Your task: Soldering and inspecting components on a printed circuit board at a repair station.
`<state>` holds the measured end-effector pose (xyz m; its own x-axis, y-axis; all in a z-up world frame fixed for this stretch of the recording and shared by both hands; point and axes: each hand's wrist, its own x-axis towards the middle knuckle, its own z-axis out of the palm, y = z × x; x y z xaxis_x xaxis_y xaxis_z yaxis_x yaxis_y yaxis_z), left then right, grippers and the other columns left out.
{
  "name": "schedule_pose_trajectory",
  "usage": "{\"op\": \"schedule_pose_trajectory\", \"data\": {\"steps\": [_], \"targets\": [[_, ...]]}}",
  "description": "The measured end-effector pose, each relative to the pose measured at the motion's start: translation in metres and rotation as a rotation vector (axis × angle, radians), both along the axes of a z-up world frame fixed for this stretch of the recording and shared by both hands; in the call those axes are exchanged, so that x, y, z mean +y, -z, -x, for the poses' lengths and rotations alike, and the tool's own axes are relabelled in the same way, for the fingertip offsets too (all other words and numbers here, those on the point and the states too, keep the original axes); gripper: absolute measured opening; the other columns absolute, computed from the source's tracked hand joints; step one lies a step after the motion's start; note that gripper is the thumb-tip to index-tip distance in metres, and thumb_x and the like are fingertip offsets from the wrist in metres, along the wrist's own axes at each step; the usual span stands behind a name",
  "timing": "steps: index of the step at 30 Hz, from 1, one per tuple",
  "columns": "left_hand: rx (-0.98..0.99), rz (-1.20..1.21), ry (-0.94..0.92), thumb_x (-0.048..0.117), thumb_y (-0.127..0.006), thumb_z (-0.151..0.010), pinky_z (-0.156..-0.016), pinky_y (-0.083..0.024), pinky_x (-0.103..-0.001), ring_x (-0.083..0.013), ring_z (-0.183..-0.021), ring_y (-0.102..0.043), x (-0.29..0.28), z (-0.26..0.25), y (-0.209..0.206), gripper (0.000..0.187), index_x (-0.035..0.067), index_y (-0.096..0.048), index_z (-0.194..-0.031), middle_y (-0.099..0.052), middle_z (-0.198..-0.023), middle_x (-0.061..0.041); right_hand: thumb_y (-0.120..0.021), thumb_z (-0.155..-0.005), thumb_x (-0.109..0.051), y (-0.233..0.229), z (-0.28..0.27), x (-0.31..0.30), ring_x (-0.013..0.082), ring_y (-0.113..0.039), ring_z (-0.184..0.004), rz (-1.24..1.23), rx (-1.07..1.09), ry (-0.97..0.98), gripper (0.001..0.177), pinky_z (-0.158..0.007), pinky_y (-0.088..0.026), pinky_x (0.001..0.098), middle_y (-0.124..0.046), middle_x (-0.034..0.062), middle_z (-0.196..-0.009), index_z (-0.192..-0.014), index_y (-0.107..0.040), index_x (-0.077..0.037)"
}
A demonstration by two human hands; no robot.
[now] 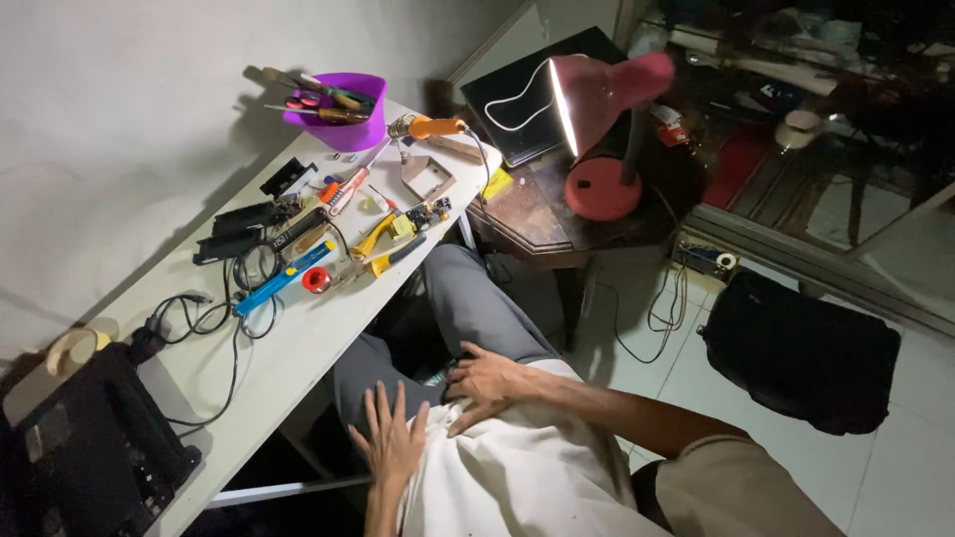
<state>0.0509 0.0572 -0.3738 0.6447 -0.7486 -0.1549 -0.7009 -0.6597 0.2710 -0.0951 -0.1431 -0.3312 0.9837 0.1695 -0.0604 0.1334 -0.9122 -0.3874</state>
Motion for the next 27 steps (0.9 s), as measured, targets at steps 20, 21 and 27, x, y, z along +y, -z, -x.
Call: {"op": "schedule_pose_trajectory", "data": {"steps": [20,21,27], "targets": [[0.812,0.000,0.450,0.033,-0.062,-0.096,-0.093,-0.050,-0.022,-0.0015,-0.097,-0.068,-0.063,0.002,-0.163,0.027,0.014,-0.078,-0.107,-0.080,-0.103,0.006,-0.063,-0.091,-0.041,0.098,-0.069,-0.033,0.0325,-0.070,-0.088,-0.391,0.159,0.356,0.030,-0.069,-0.051,0.0489,-0.074,0.0056,-0.098,-0.107,-0.067,-0.016],[0.806,-0.001,0.443,0.033,-0.062,-0.096,-0.093,-0.050,-0.022,-0.0015,-0.097,-0.068,-0.076,0.002,-0.183,0.027,0.014,-0.078,-0.107,-0.080,-0.103,0.006,-0.063,-0.091,-0.041,0.100,-0.070,-0.028,0.0325,-0.070,-0.088,-0.393,0.154,0.349,0.030,-0.069,-0.051,0.0489,-0.074,0.0056,-0.098,-0.107,-0.067,-0.016],[0.286,0.677,0.536,0.017,-0.067,-0.094,-0.072,-0.053,-0.033,-0.0196,-0.079,-0.065,-0.171,-0.032,-0.225,0.021,0.006,-0.071,-0.112,-0.067,-0.083,-0.005,-0.062,-0.093,-0.034,0.110,-0.061,-0.018,0.0397,-0.068,-0.073,-0.204,0.035,0.281,0.029,-0.060,-0.052,0.0522,-0.071,0.0135,-0.083,-0.084,-0.064,-0.006]]}}
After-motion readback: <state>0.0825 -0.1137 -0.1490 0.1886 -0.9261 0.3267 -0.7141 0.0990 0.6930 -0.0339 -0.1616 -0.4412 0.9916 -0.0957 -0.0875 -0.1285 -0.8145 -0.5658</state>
